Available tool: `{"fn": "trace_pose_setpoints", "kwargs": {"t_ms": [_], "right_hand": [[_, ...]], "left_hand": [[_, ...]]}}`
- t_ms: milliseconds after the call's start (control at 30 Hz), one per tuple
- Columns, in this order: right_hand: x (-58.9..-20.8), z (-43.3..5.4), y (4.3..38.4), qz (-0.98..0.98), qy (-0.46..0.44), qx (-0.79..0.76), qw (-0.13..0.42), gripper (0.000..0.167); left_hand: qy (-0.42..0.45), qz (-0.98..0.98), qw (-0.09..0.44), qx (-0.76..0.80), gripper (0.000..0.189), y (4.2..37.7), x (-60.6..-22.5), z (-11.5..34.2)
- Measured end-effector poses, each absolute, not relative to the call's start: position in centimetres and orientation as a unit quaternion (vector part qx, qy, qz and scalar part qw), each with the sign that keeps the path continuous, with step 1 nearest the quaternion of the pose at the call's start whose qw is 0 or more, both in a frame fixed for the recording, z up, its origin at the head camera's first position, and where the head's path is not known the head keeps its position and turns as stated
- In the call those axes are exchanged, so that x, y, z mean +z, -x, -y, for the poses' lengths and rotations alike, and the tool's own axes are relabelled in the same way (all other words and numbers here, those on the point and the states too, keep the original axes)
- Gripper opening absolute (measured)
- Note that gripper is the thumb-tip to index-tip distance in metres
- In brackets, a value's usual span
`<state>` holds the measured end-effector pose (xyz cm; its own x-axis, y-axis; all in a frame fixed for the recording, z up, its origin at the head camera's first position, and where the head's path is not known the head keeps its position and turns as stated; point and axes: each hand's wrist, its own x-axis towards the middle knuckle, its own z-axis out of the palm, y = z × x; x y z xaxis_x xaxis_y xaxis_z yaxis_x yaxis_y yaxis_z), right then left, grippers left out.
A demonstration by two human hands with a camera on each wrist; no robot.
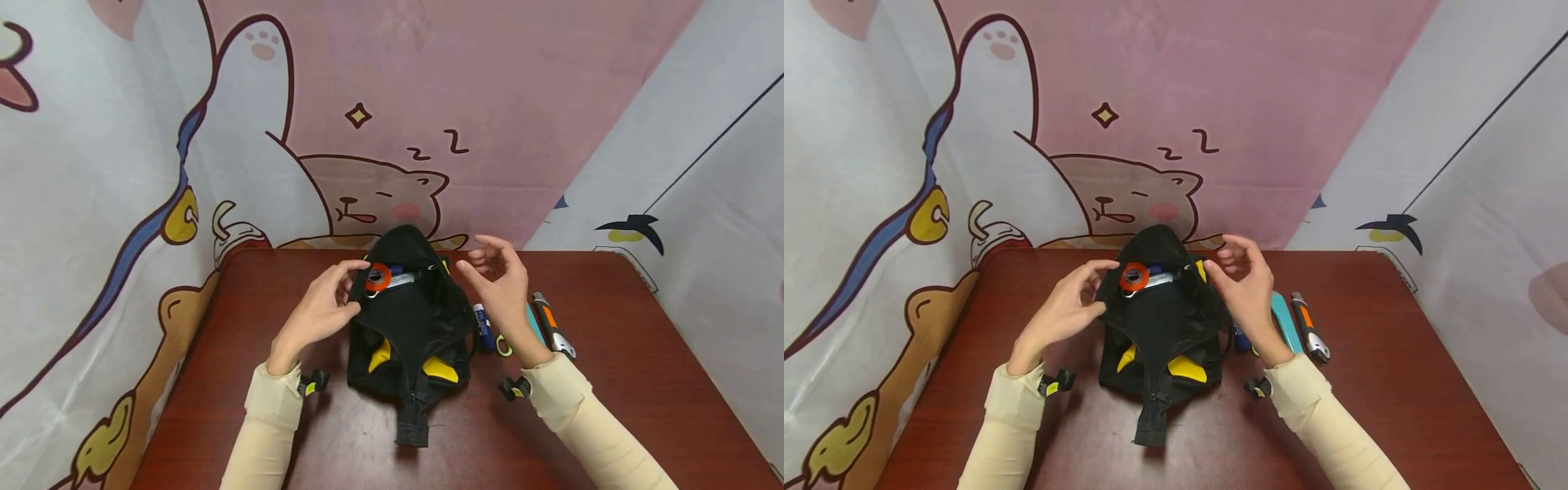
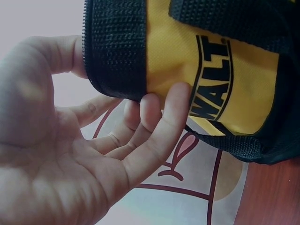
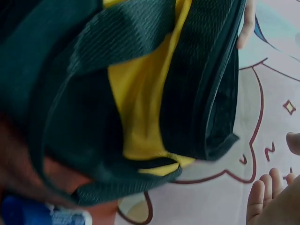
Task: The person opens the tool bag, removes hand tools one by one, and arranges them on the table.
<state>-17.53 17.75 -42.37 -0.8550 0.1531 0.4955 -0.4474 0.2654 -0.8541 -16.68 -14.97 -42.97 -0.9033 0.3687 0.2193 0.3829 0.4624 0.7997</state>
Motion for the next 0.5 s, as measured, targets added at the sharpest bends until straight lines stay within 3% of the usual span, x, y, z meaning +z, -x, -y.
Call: {"fn": "trace_pose_setpoints", "kwargs": {"t_ms": [500], "right_hand": [[-41.1, -13.9, 18.9, 0.745, -0.159, 0.603, 0.236, 0.054]], "left_hand": [[0.225, 0.856, 0.011, -0.466, 0.07, 16.7, -42.9, 14.9]]}}
